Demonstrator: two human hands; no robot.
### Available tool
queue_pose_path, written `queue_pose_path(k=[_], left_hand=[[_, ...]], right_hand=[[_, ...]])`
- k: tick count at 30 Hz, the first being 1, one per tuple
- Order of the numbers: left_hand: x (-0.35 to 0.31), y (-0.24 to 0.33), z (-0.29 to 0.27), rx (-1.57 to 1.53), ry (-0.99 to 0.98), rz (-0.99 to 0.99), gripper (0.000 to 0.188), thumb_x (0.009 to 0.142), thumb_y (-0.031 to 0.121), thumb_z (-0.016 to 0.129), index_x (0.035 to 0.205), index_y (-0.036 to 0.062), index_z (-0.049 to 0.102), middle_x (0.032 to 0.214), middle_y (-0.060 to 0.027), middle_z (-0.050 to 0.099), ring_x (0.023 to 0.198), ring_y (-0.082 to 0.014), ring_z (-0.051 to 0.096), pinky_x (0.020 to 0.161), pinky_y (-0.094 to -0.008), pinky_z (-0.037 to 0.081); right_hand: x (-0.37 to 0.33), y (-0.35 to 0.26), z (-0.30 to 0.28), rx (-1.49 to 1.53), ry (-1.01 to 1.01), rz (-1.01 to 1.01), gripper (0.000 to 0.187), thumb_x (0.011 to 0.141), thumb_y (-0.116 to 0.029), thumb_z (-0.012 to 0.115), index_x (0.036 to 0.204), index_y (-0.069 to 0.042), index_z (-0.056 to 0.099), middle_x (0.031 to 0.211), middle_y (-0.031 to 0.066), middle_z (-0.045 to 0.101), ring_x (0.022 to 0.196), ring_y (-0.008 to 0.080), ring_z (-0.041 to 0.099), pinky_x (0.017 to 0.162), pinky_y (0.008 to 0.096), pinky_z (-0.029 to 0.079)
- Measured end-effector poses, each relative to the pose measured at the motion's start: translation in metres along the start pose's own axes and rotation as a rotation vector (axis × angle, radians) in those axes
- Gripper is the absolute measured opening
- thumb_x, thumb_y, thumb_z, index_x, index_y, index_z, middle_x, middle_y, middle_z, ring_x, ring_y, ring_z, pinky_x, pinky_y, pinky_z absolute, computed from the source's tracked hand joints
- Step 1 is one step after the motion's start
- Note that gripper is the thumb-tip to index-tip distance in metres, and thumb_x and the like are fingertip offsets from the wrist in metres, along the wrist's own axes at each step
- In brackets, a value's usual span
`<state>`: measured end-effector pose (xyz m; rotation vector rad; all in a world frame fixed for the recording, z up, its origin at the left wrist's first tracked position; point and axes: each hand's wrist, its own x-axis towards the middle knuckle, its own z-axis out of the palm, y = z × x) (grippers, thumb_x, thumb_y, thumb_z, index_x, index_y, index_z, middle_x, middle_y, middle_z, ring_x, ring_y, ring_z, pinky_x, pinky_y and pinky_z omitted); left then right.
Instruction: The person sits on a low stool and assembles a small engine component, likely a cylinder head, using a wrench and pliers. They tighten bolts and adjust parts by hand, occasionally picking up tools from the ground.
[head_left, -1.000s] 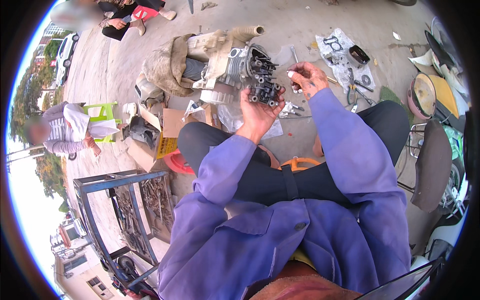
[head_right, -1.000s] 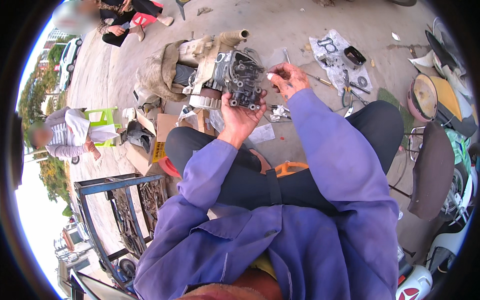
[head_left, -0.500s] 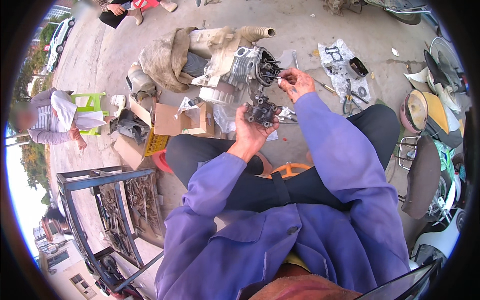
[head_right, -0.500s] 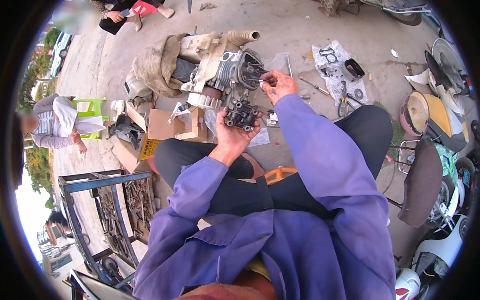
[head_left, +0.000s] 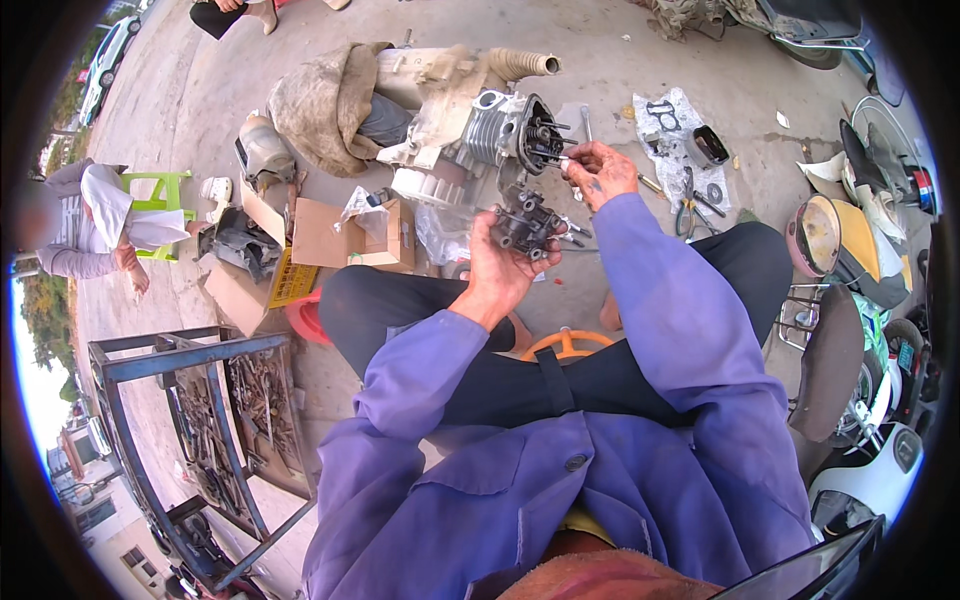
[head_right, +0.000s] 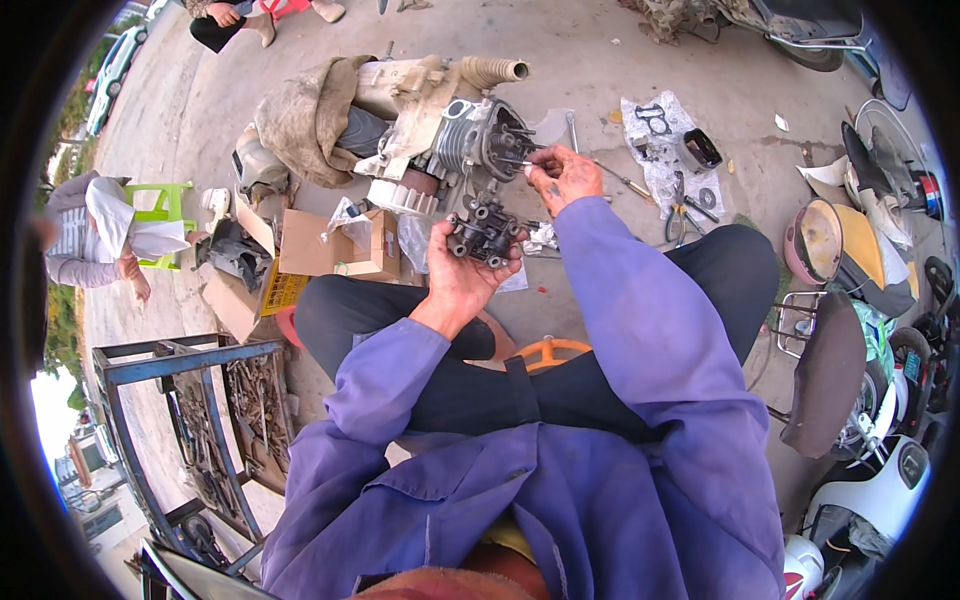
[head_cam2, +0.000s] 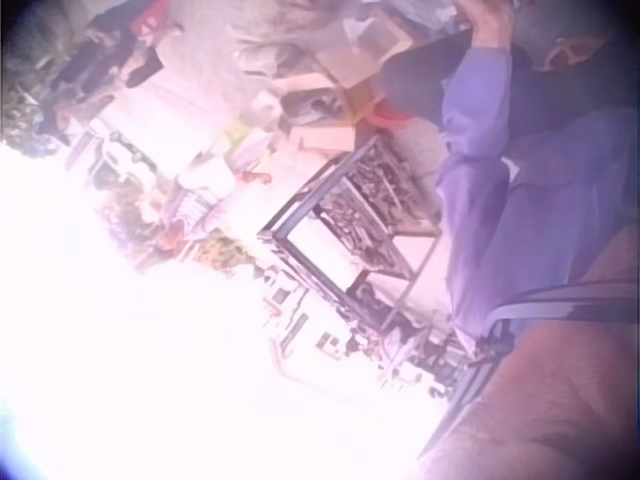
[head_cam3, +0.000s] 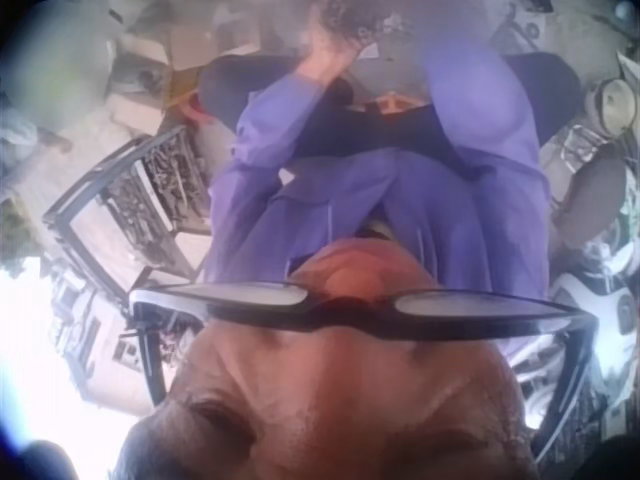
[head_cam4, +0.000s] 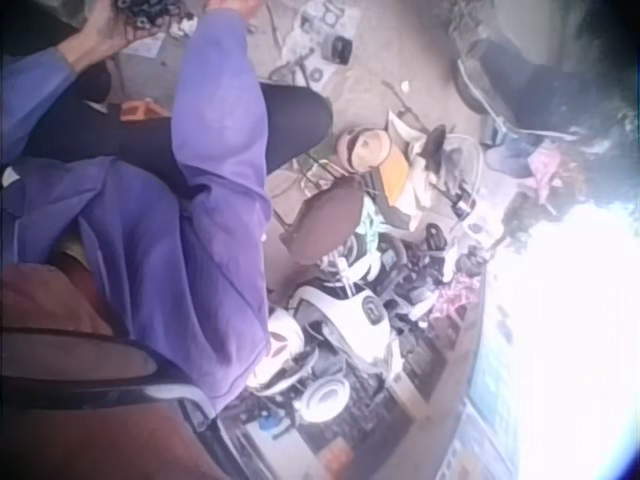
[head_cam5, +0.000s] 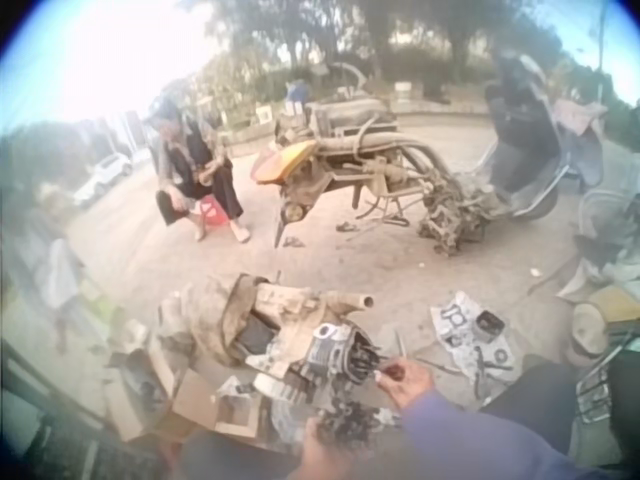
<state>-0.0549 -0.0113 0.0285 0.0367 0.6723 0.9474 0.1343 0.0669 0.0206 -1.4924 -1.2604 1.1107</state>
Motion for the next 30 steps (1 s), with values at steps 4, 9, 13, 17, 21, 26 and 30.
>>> queue_pose_path(k=[4, 9, 13, 17, 21, 26, 30], left_hand=[[-0.001, 0.0, 0.0, 0.002, -0.022, 0.001, 0.069, 0.095, 0.055, 0.037, 0.127, -0.0022, 0.059, 0.113, -0.0277, 0.068, 0.086, -0.0317, 0.066, 0.08, -0.0446, 0.057], [-0.002, 0.001, 0.0, 0.007, 0.001, 0.005, 0.069, 0.094, 0.055, 0.038, 0.126, -0.0017, 0.059, 0.113, -0.0274, 0.068, 0.086, -0.0319, 0.066, 0.08, -0.045, 0.056], [-0.002, 0.001, 0.0, 0.008, 0.015, 0.004, 0.069, 0.093, 0.056, 0.039, 0.125, -0.0012, 0.06, 0.113, -0.0271, 0.068, 0.086, -0.0313, 0.066, 0.081, -0.0447, 0.056], [-0.002, 0.003, -0.003, 0.015, -0.01, 0.016, 0.07, 0.093, 0.057, 0.039, 0.125, -0.0015, 0.06, 0.112, -0.0268, 0.068, 0.086, -0.0303, 0.067, 0.08, -0.0445, 0.056], [0.0, 0.003, -0.007, 0.019, -0.021, 0.018, 0.072, 0.093, 0.058, 0.039, 0.125, -0.0022, 0.06, 0.113, -0.0269, 0.068, 0.085, -0.0302, 0.067, 0.081, -0.045, 0.057], [-0.001, 0.004, -0.003, 0.0, -0.008, 0.008, 0.072, 0.093, 0.058, 0.039, 0.125, -0.0028, 0.06, 0.113, -0.0274, 0.068, 0.085, -0.031, 0.067, 0.081, -0.0456, 0.057], [0.001, 0.003, -0.004, -0.013, -0.018, -0.006, 0.071, 0.093, 0.058, 0.04, 0.125, -0.0025, 0.06, 0.113, -0.0273, 0.068, 0.085, -0.0315, 0.067, 0.081, -0.0457, 0.056]], right_hand=[[0.004, 0.004, 0.006, -0.08, 0.01, -0.068, 0.022, 0.086, -0.012, 0.074, 0.105, 0.0, 0.071, 0.088, 0.0125, 0.075, 0.079, 0.0185, 0.072, 0.074, 0.0304, 0.057], [0.002, -0.014, 0.013, -0.569, 0.055, -0.275, 0.02, 0.088, -0.023, 0.073, 0.102, -0.009, 0.072, 0.092, 0.0093, 0.074, 0.082, 0.0281, 0.072, 0.074, 0.0386, 0.056], [0.008, -0.012, 0.022, -0.744, 0.078, -0.443, 0.02, 0.089, -0.03, 0.071, 0.098, -0.012, 0.07, 0.097, 0.0069, 0.072, 0.089, 0.0309, 0.07, 0.076, 0.0434, 0.055], [0.014, -0.005, 0.034, -0.711, 0.081, -0.407, 0.022, 0.089, -0.033, 0.071, 0.098, -0.013, 0.07, 0.097, 0.0068, 0.072, 0.091, 0.0318, 0.07, 0.077, 0.0453, 0.054], [0.011, -0.005, 0.035, -0.651, 0.085, -0.352, 0.023, 0.089, -0.033, 0.071, 0.1, -0.012, 0.073, 0.098, 0.0104, 0.073, 0.091, 0.034, 0.07, 0.079, 0.0457, 0.054], [0.016, -0.004, 0.032, -0.553, 0.009, -0.266, 0.026, 0.089, -0.031, 0.071, 0.102, -0.009, 0.074, 0.098, 0.016, 0.073, 0.091, 0.0369, 0.07, 0.082, 0.046, 0.055], [0.02, 0.001, 0.036, -0.549, 0.005, -0.264, 0.026, 0.09, -0.031, 0.069, 0.103, -0.008, 0.074, 0.095, 0.0188, 0.073, 0.091, 0.0374, 0.071, 0.082, 0.0464, 0.055]])
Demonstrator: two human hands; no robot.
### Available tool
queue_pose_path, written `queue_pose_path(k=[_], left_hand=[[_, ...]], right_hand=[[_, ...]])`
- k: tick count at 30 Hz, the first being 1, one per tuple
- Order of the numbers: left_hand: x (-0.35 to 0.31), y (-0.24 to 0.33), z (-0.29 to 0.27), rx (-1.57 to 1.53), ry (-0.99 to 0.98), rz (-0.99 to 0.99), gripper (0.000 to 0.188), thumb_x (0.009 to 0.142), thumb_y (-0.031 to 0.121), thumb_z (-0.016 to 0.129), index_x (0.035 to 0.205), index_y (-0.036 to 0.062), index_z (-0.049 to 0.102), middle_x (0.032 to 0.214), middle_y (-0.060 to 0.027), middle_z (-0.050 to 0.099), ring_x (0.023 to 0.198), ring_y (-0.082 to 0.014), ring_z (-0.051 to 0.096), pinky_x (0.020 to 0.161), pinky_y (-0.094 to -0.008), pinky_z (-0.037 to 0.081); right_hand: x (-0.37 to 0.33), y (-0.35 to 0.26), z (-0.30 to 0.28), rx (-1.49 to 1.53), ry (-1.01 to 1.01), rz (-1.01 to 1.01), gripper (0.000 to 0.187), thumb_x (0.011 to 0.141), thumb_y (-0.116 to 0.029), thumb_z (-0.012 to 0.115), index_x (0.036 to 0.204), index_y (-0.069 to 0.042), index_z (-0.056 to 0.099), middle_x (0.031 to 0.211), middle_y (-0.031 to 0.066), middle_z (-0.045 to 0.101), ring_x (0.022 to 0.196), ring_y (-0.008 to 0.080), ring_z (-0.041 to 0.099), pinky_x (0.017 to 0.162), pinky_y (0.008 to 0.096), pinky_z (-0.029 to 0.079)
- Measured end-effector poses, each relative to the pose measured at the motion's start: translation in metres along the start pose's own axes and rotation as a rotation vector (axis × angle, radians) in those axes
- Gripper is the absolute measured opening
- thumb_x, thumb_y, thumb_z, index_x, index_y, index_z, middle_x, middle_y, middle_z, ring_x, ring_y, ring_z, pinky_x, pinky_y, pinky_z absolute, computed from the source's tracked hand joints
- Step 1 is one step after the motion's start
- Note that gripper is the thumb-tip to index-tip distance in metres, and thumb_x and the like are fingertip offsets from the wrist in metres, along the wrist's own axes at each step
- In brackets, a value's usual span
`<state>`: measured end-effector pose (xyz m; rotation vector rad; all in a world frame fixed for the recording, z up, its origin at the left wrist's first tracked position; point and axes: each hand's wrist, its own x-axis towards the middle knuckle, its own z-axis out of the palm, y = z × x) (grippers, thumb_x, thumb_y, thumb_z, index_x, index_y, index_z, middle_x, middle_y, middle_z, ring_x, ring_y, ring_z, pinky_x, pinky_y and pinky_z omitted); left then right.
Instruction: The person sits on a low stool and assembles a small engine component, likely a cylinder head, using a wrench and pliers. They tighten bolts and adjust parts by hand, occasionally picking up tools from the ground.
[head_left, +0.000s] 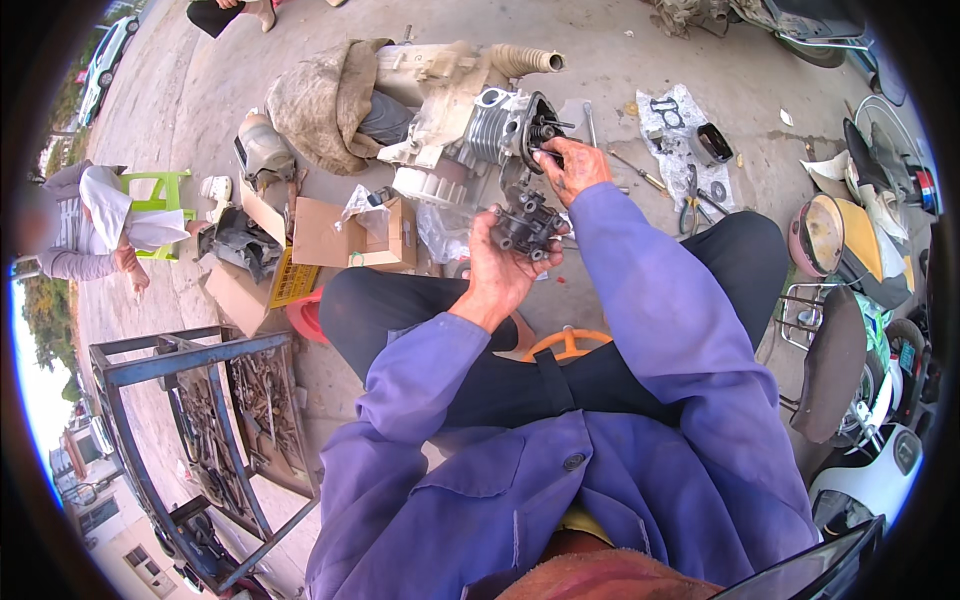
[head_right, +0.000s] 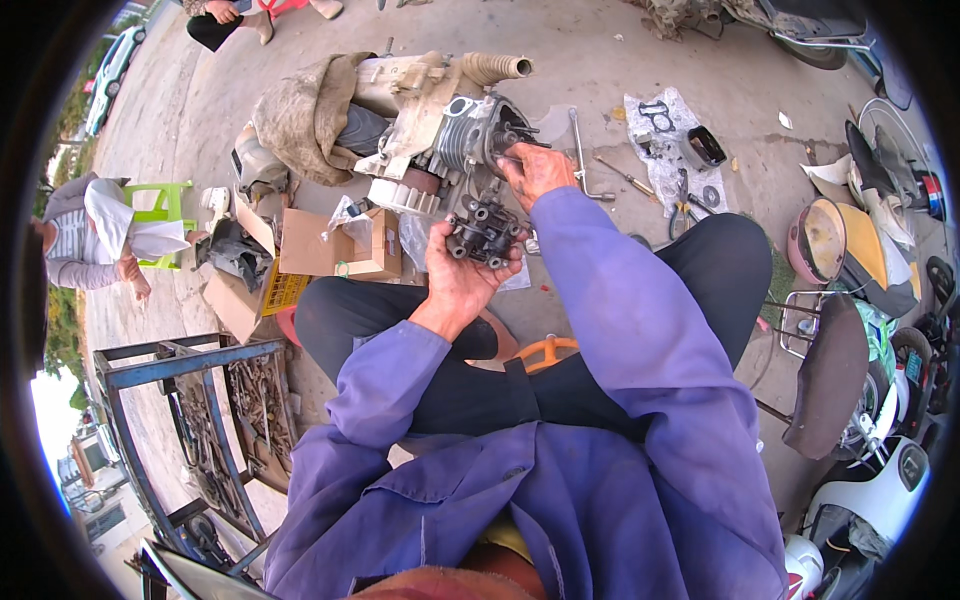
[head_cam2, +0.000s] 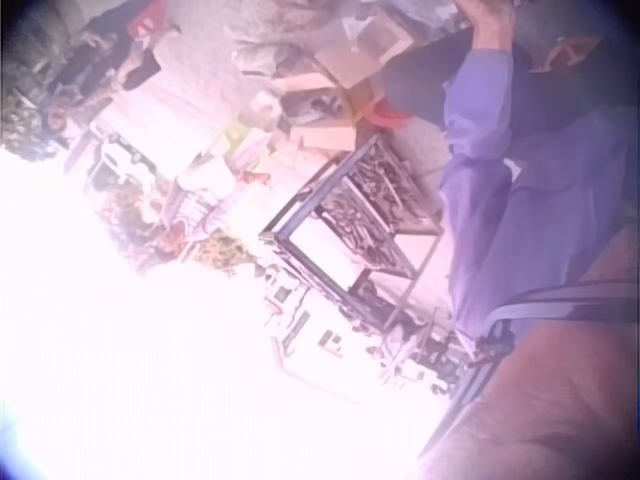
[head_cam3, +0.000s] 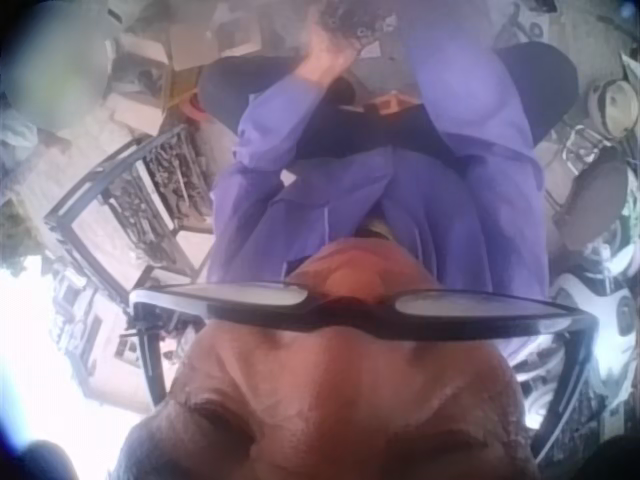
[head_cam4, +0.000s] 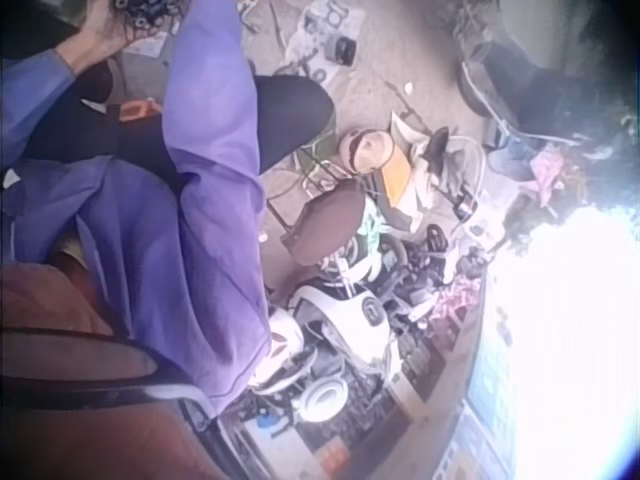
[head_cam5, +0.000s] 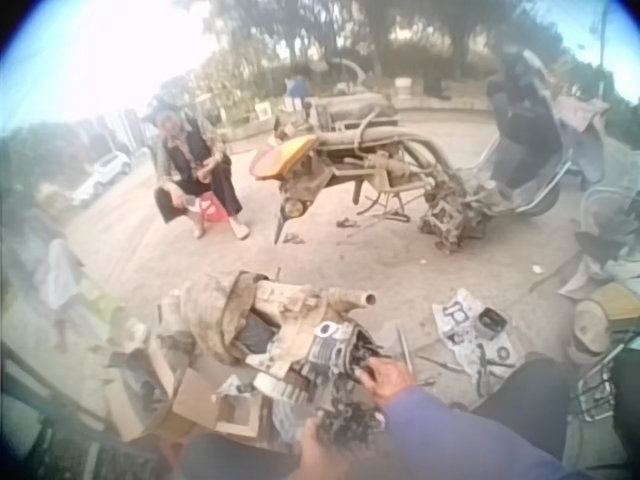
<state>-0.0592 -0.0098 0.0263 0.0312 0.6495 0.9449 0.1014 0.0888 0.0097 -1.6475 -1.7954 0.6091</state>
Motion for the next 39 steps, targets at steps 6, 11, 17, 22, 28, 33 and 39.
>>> queue_pose_path(k=[6, 11, 17, 22, 28, 33, 39], left_hand=[[-0.004, 0.0, -0.001, -0.01, -0.004, 0.004, 0.069, 0.093, 0.057, 0.041, 0.125, -0.0003, 0.06, 0.112, -0.0265, 0.068, 0.085, -0.0315, 0.067, 0.081, -0.0453, 0.056], [-0.008, 0.001, -0.002, 0.0, -0.012, 0.012, 0.067, 0.093, 0.057, 0.041, 0.125, 0.0013, 0.061, 0.111, -0.0258, 0.069, 0.085, -0.0316, 0.067, 0.081, -0.0451, 0.056], [-0.009, 0.002, -0.007, 0.01, 0.012, 0.016, 0.068, 0.092, 0.057, 0.042, 0.126, 0.0015, 0.061, 0.111, -0.0259, 0.069, 0.084, -0.0315, 0.067, 0.081, -0.0452, 0.057], [-0.008, 0.007, -0.004, -0.009, 0.003, 0.052, 0.068, 0.091, 0.058, 0.044, 0.126, 0.0014, 0.061, 0.112, -0.0261, 0.069, 0.084, -0.0315, 0.068, 0.081, -0.0451, 0.057], [-0.008, 0.01, -0.001, -0.031, -0.015, 0.06, 0.07, 0.092, 0.058, 0.044, 0.128, 0.0002, 0.059, 0.113, -0.0274, 0.068, 0.085, -0.0317, 0.068, 0.081, -0.0455, 0.057], [-0.01, 0.008, -0.007, -0.046, -0.027, 0.041, 0.069, 0.093, 0.056, 0.039, 0.128, -0.0001, 0.059, 0.113, -0.0281, 0.068, 0.086, -0.0322, 0.068, 0.08, -0.0466, 0.057], [-0.013, 0.008, -0.006, -0.05, -0.062, 0.058, 0.068, 0.093, 0.055, 0.038, 0.128, -0.0002, 0.059, 0.112, -0.0284, 0.068, 0.084, -0.0331, 0.069, 0.078, -0.047, 0.058]], right_hand=[[-0.002, -0.001, 0.01, 0.067, 0.036, 0.074, 0.028, 0.091, -0.031, 0.068, 0.102, -0.006, 0.074, 0.095, 0.0195, 0.073, 0.092, 0.038, 0.07, 0.084, 0.0454, 0.054], [0.002, 0.01, 0.021, 0.256, 0.005, 0.212, 0.032, 0.09, -0.029, 0.07, 0.102, 0.0, 0.073, 0.078, 0.0119, 0.074, 0.067, 0.0196, 0.069, 0.067, 0.0336, 0.055], [0.005, 0.002, 0.014, 0.491, -0.081, 0.346, 0.028, 0.089, -0.022, 0.072, 0.102, 0.003, 0.072, 0.074, 0.0085, 0.071, 0.058, 0.0124, 0.06, 0.055, 0.0297, 0.051], [0.004, 0.008, 0.007, 0.408, -0.092, 0.204, 0.023, 0.089, -0.022, 0.069, 0.099, -0.002, 0.073, 0.074, 0.0128, 0.072, 0.067, 0.0203, 0.071, 0.066, 0.0345, 0.057], [0.001, 0.008, 0.014, 0.204, 0.01, 0.156, 0.024, 0.09, -0.021, 0.067, 0.102, -0.001, 0.072, 0.078, 0.0155, 0.073, 0.066, 0.0234, 0.072, 0.069, 0.0353, 0.057], [-0.004, -0.003, 0.017, 0.434, -0.021, 0.302, 0.027, 0.091, -0.018, 0.067, 0.108, 0.003, 0.069, 0.08, 0.0107, 0.073, 0.064, 0.0142, 0.068, 0.06, 0.029, 0.054], [-0.003, -0.008, 0.017, 0.585, 0.012, 0.417, 0.024, 0.09, -0.015, 0.068, 0.106, 0.004, 0.07, 0.079, 0.0094, 0.072, 0.061, 0.0133, 0.064, 0.058, 0.0275, 0.052]])
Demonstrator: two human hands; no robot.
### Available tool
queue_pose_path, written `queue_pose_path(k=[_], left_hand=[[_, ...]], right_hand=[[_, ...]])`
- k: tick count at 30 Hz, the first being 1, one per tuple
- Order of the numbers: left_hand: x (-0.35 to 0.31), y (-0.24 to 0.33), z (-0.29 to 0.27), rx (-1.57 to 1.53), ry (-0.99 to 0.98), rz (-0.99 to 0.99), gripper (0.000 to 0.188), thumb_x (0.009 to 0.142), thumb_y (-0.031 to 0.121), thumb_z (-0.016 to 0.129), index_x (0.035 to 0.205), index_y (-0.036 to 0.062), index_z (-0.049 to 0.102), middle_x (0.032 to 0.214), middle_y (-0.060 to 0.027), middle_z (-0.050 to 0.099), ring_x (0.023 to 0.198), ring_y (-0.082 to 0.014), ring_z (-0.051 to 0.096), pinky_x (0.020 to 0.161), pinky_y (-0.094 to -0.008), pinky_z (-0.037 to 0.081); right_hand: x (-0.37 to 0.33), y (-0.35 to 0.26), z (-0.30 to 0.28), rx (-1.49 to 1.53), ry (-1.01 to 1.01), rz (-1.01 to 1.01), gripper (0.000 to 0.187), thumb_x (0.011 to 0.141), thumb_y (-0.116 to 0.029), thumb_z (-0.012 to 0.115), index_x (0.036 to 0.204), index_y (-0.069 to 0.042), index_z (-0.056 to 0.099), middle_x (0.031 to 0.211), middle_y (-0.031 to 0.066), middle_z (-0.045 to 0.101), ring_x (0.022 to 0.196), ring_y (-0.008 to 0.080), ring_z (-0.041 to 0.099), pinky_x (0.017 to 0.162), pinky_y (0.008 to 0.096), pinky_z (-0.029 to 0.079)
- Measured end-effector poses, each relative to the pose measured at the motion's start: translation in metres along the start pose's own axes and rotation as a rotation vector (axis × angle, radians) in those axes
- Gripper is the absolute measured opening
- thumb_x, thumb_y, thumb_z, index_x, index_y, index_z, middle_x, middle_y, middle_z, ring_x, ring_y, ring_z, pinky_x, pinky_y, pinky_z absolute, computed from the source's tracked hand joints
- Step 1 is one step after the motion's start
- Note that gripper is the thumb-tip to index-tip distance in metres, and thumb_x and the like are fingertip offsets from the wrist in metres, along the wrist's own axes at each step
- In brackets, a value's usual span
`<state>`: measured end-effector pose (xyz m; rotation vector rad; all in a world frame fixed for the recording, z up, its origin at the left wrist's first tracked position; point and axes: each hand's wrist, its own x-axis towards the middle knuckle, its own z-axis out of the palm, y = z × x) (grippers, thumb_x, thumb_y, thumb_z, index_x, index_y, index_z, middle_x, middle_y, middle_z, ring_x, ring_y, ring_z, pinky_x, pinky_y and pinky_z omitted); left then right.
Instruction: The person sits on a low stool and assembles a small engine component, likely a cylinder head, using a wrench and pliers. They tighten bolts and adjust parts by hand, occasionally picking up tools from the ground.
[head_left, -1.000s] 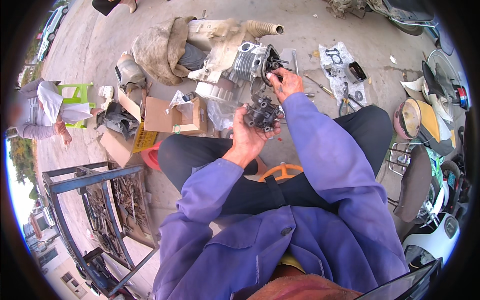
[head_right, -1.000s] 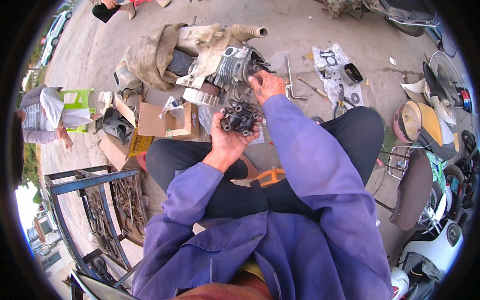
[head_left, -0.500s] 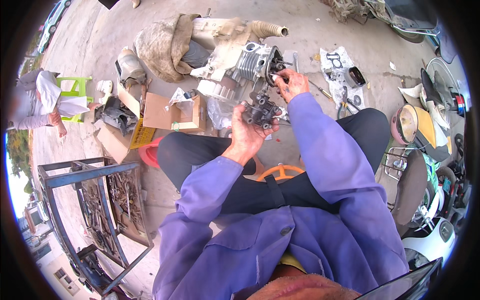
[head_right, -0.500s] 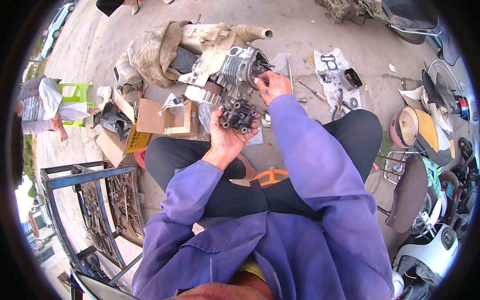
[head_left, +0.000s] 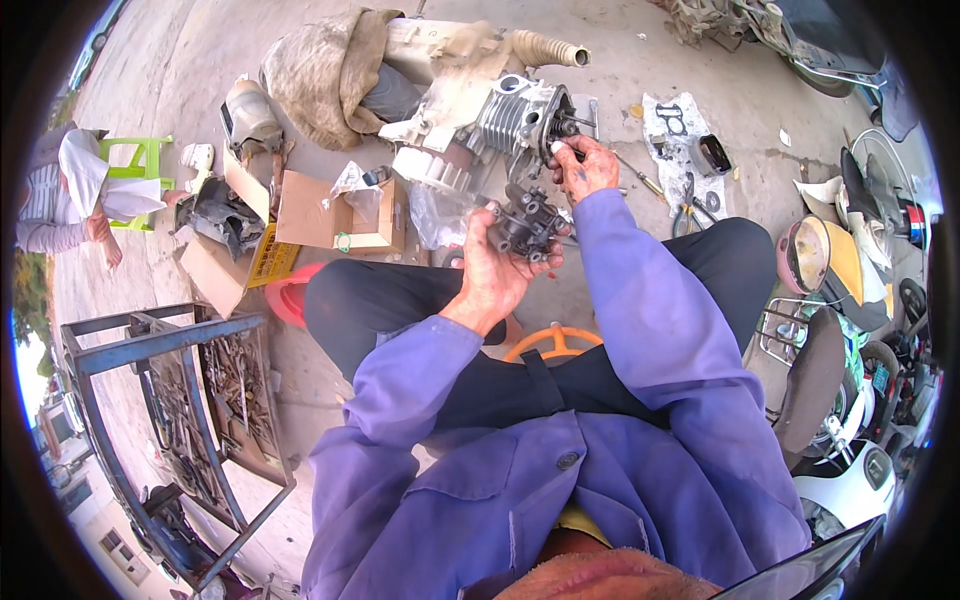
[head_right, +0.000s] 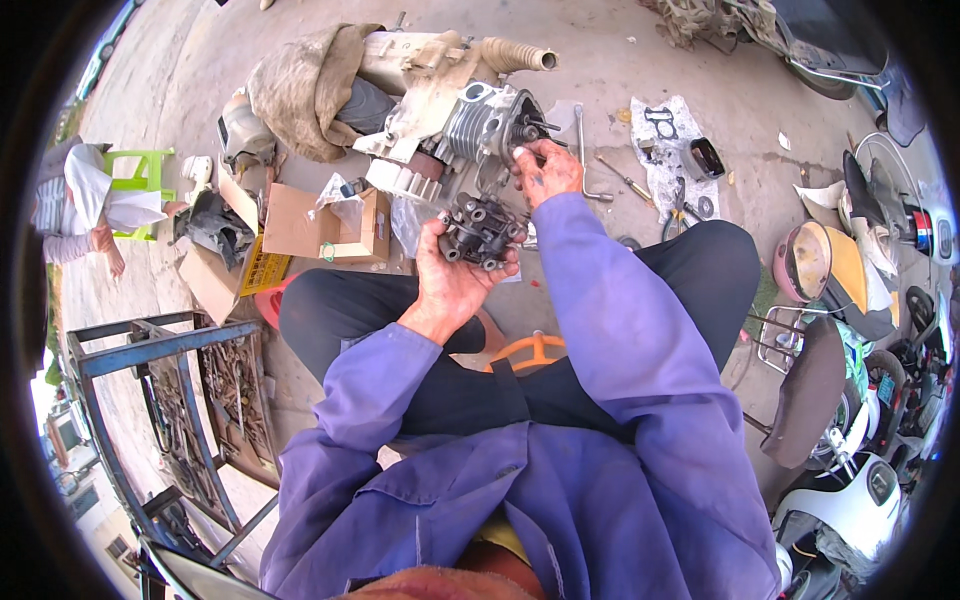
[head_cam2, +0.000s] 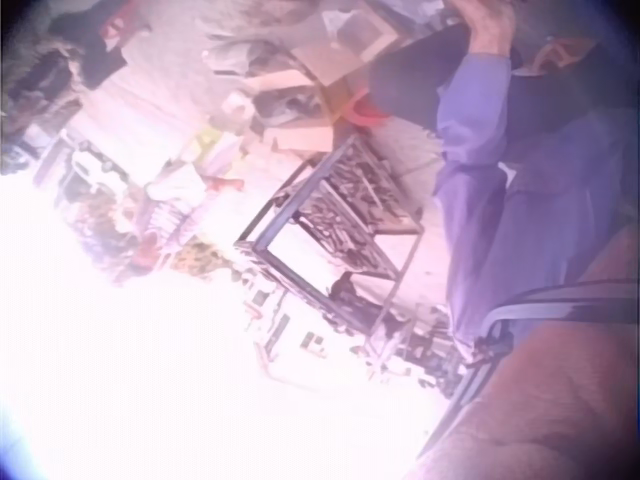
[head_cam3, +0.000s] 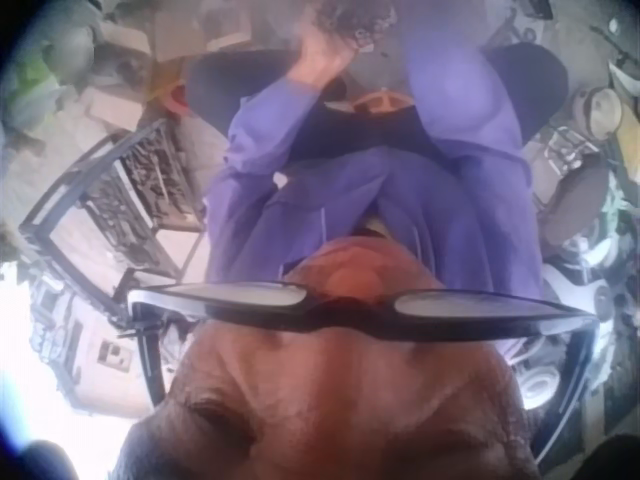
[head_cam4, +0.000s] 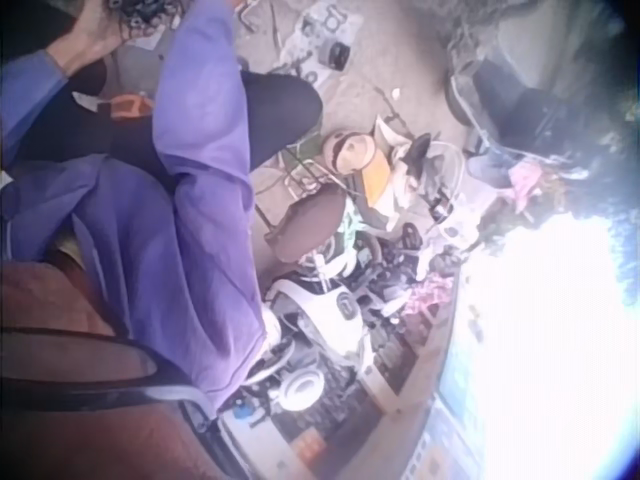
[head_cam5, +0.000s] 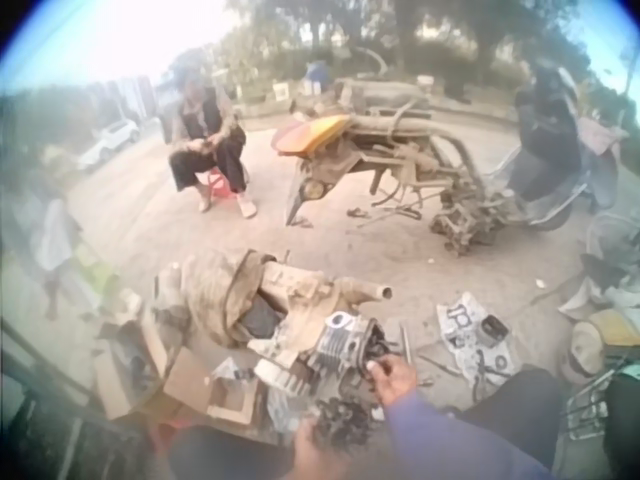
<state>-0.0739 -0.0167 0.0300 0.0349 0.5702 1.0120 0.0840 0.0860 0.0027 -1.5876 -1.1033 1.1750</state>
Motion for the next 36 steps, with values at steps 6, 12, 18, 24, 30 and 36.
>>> queue_pose_path(k=[6, 12, 18, 24, 30, 36], left_hand=[[0.004, 0.004, 0.0, -0.004, 0.084, -0.022, 0.069, 0.093, 0.056, 0.039, 0.126, -0.0008, 0.06, 0.111, -0.0281, 0.069, 0.083, -0.0334, 0.069, 0.077, -0.0469, 0.058], [0.005, -0.001, -0.002, 0.021, 0.087, 0.009, 0.068, 0.093, 0.056, 0.04, 0.125, -0.0008, 0.06, 0.111, -0.0272, 0.069, 0.083, -0.0322, 0.069, 0.079, -0.0452, 0.059], [-0.001, -0.002, -0.005, 0.036, 0.06, -0.002, 0.067, 0.093, 0.055, 0.04, 0.126, 0.0, 0.06, 0.111, -0.0272, 0.069, 0.083, -0.0321, 0.07, 0.078, -0.0458, 0.059], [0.013, 0.0, -0.004, 0.035, 0.102, -0.013, 0.067, 0.094, 0.055, 0.039, 0.125, -0.0002, 0.06, 0.112, -0.0281, 0.068, 0.084, -0.0321, 0.068, 0.079, -0.0463, 0.058], [0.013, -0.002, -0.006, 0.054, 0.079, 0.009, 0.069, 0.094, 0.056, 0.04, 0.124, -0.0019, 0.06, 0.112, -0.029, 0.068, 0.085, -0.0321, 0.068, 0.08, -0.0463, 0.058], [0.013, -0.001, -0.006, 0.036, 0.073, 0.003, 0.068, 0.094, 0.056, 0.039, 0.124, -0.0013, 0.06, 0.112, -0.0287, 0.068, 0.086, -0.0321, 0.069, 0.081, -0.046, 0.058]], right_hand=[[0.007, 0.006, -0.005, -0.216, -0.03, -0.123, 0.025, 0.091, -0.019, 0.068, 0.104, 0.002, 0.072, 0.082, 0.0109, 0.074, 0.065, 0.0156, 0.069, 0.062, 0.0296, 0.056], [0.003, 0.002, 0.007, -0.004, 0.026, -0.001, 0.022, 0.09, -0.018, 0.07, 0.099, 0.002, 0.072, 0.076, 0.0072, 0.071, 0.059, 0.0119, 0.06, 0.057, 0.0273, 0.05], [0.011, 0.005, -0.008, -0.161, -0.037, -0.074, 0.025, 0.089, -0.02, 0.07, 0.098, 0.002, 0.073, 0.074, 0.0096, 0.073, 0.059, 0.0148, 0.065, 0.057, 0.03, 0.053], [0.016, -0.002, -0.01, 0.163, -0.179, 0.149, 0.017, 0.09, -0.014, 0.072, 0.095, 0.002, 0.071, 0.076, 0.007, 0.07, 0.058, 0.0126, 0.06, 0.051, 0.0263, 0.048], [0.015, -0.006, -0.023, 0.122, -0.205, 0.144, 0.02, 0.093, -0.016, 0.068, 0.096, 0.004, 0.07, 0.079, 0.0101, 0.071, 0.061, 0.0146, 0.064, 0.053, 0.0284, 0.052], [0.011, -0.009, -0.012, -0.004, -0.142, 0.121, 0.023, 0.091, -0.018, 0.069, 0.096, 0.004, 0.07, 0.076, 0.0097, 0.071, 0.058, 0.0142, 0.063, 0.054, 0.03, 0.051]])
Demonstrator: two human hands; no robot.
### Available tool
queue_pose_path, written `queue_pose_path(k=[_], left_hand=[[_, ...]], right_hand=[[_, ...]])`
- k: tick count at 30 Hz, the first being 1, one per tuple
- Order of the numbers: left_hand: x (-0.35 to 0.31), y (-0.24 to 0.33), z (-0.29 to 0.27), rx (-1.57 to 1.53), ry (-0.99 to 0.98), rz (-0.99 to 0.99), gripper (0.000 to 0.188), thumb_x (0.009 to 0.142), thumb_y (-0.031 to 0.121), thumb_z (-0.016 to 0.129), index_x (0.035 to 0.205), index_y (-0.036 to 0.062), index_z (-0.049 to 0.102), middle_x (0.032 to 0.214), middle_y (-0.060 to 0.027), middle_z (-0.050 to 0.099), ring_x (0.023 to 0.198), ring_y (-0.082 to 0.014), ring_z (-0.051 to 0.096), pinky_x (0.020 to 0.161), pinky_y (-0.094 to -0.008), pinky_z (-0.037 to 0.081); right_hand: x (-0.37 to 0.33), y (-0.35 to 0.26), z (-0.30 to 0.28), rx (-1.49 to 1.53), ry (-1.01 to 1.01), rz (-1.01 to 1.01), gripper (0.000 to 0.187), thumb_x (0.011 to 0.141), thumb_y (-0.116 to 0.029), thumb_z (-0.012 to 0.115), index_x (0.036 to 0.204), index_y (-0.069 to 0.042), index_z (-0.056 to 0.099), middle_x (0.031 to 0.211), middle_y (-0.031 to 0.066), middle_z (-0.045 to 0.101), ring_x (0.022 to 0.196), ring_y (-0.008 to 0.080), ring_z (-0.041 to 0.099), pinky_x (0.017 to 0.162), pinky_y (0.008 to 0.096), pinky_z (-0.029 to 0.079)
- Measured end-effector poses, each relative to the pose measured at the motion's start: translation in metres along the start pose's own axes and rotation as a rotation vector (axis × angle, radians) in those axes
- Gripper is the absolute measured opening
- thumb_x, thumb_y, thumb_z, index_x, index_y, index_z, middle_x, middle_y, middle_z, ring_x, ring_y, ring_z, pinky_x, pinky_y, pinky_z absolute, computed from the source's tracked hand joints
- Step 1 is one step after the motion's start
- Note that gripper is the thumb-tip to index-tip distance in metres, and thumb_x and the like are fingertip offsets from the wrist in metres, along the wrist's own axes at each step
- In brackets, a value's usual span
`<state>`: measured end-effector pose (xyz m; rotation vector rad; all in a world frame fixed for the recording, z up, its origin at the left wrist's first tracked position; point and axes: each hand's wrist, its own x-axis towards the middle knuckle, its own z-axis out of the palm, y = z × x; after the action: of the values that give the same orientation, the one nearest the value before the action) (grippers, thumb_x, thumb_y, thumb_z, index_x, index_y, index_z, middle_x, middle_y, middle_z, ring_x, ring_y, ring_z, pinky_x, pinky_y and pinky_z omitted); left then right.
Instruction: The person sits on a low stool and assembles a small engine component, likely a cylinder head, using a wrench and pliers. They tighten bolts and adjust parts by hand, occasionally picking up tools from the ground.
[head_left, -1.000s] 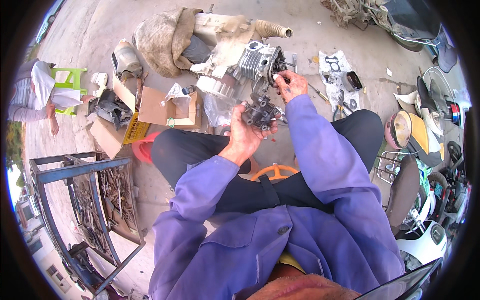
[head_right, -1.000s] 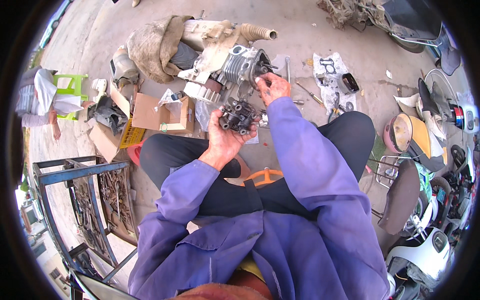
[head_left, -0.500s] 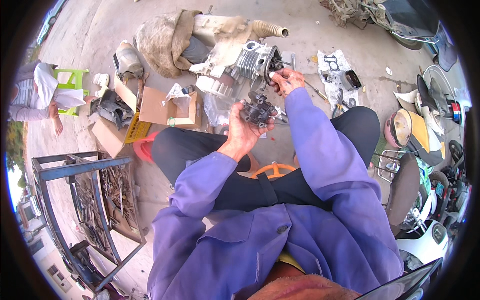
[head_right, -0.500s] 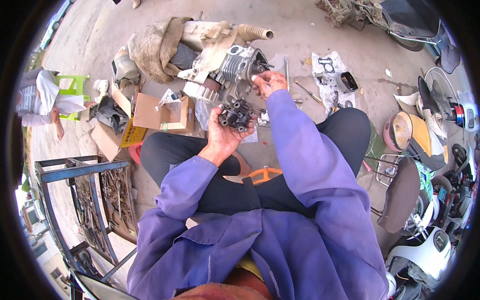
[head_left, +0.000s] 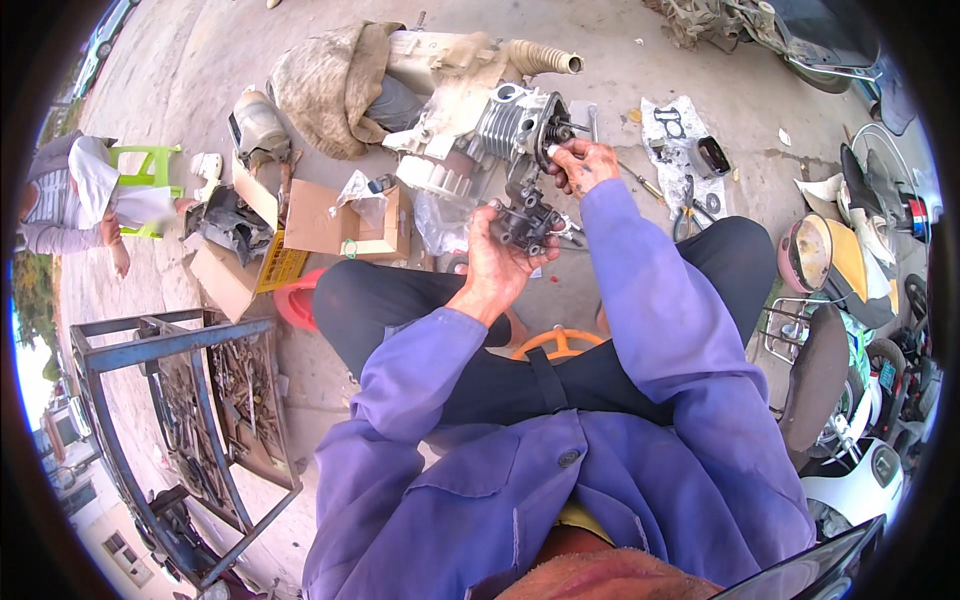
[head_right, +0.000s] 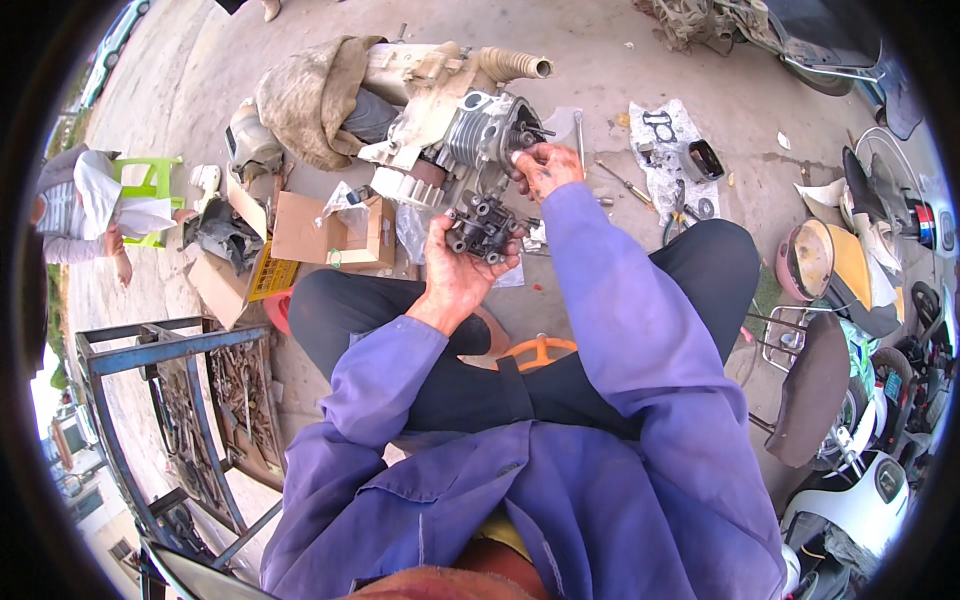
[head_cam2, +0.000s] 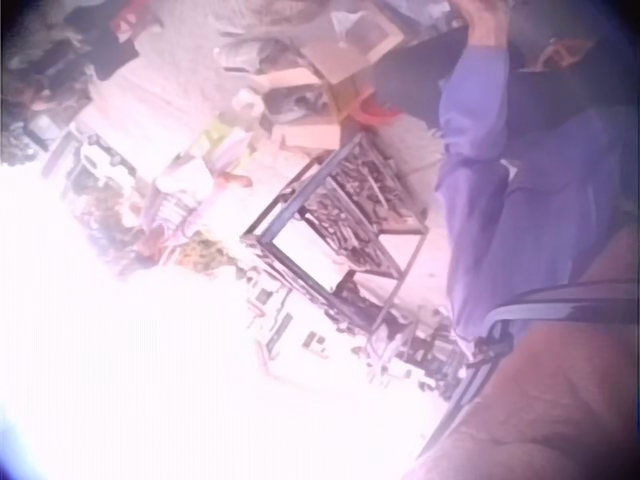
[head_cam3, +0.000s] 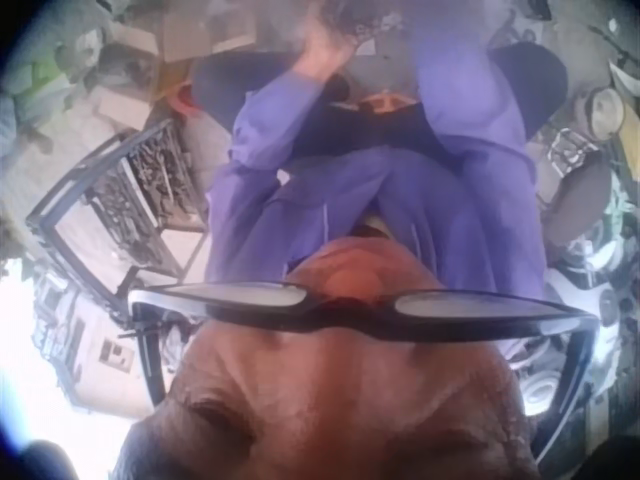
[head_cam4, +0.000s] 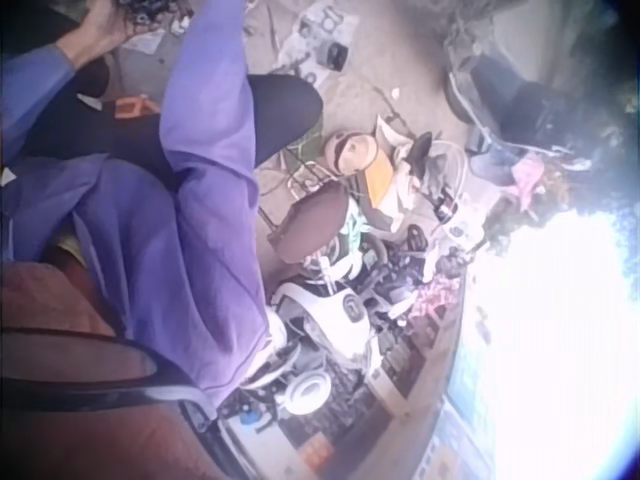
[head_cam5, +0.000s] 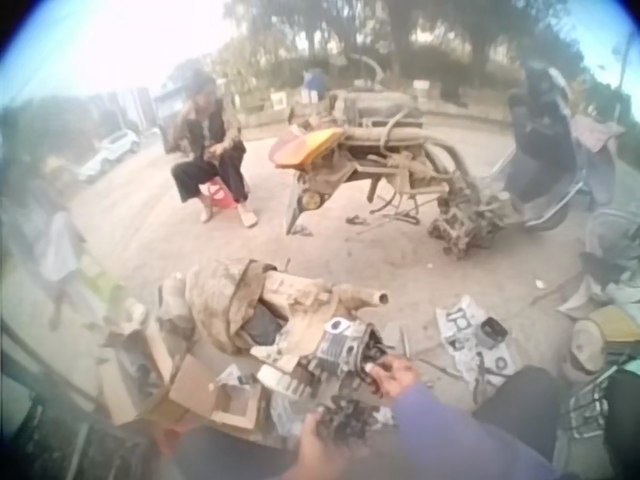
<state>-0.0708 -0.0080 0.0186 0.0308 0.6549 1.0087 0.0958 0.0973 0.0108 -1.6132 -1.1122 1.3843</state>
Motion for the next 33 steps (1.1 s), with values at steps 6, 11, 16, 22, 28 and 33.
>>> queue_pose_path(k=[6, 11, 16, 22, 28, 33], left_hand=[[-0.003, 0.0, 0.004, -0.027, 0.003, -0.013, 0.067, 0.093, 0.055, 0.041, 0.124, -0.0006, 0.061, 0.11, -0.0278, 0.069, 0.086, -0.033, 0.069, 0.08, -0.0461, 0.058], [-0.006, 0.0, 0.005, -0.016, -0.048, -0.019, 0.065, 0.093, 0.053, 0.04, 0.124, -0.001, 0.06, 0.109, -0.0278, 0.069, 0.086, -0.0338, 0.069, 0.078, -0.0463, 0.058], [-0.001, 0.003, 0.007, -0.043, -0.011, -0.004, 0.066, 0.093, 0.053, 0.04, 0.124, -0.002, 0.059, 0.109, -0.0286, 0.069, 0.085, -0.0341, 0.069, 0.078, -0.047, 0.059], [0.002, 0.003, 0.002, -0.012, -0.007, -0.001, 0.068, 0.094, 0.055, 0.039, 0.125, -0.0025, 0.059, 0.11, -0.0289, 0.069, 0.086, -0.0331, 0.069, 0.079, -0.0467, 0.059], [0.002, 0.008, 0.0, 0.011, 0.022, 0.047, 0.069, 0.094, 0.056, 0.039, 0.125, -0.0023, 0.06, 0.111, -0.0293, 0.068, 0.085, -0.0322, 0.069, 0.08, -0.0458, 0.059], [0.001, 0.008, 0.002, 0.011, 0.038, 0.041, 0.068, 0.095, 0.056, 0.039, 0.124, -0.0019, 0.06, 0.111, -0.0296, 0.068, 0.084, -0.032, 0.068, 0.08, -0.0458, 0.059]], right_hand=[[0.002, 0.013, 0.009, -0.004, 0.106, -0.086, 0.024, 0.089, -0.02, 0.069, 0.097, 0.003, 0.072, 0.077, 0.0103, 0.073, 0.06, 0.0149, 0.066, 0.059, 0.0302, 0.054], [0.001, 0.024, 0.01, -0.347, 0.27, -0.368, 0.023, 0.088, -0.022, 0.071, 0.099, -0.001, 0.072, 0.084, 0.0137, 0.074, 0.075, 0.0256, 0.072, 0.071, 0.036, 0.056], [-0.003, 0.022, 0.013, -0.429, 0.288, -0.474, 0.024, 0.09, -0.022, 0.069, 0.101, -0.001, 0.073, 0.086, 0.0142, 0.075, 0.076, 0.0269, 0.072, 0.074, 0.0368, 0.056], [-0.006, 0.001, 0.019, 0.038, 0.133, -0.035, 0.023, 0.092, -0.021, 0.07, 0.099, 0.002, 0.071, 0.076, 0.0068, 0.071, 0.059, 0.0126, 0.06, 0.054, 0.0276, 0.049], [-0.001, 0.006, -0.006, 0.019, -0.005, -0.096, 0.025, 0.091, -0.019, 0.07, 0.102, 0.003, 0.071, 0.08, 0.0086, 0.073, 0.061, 0.0123, 0.063, 0.053, 0.0275, 0.051], [0.0, 0.011, 0.0, -0.005, 0.052, -0.109, 0.023, 0.09, -0.016, 0.069, 0.104, 0.003, 0.07, 0.079, 0.009, 0.072, 0.06, 0.0122, 0.063, 0.054, 0.028, 0.051]])
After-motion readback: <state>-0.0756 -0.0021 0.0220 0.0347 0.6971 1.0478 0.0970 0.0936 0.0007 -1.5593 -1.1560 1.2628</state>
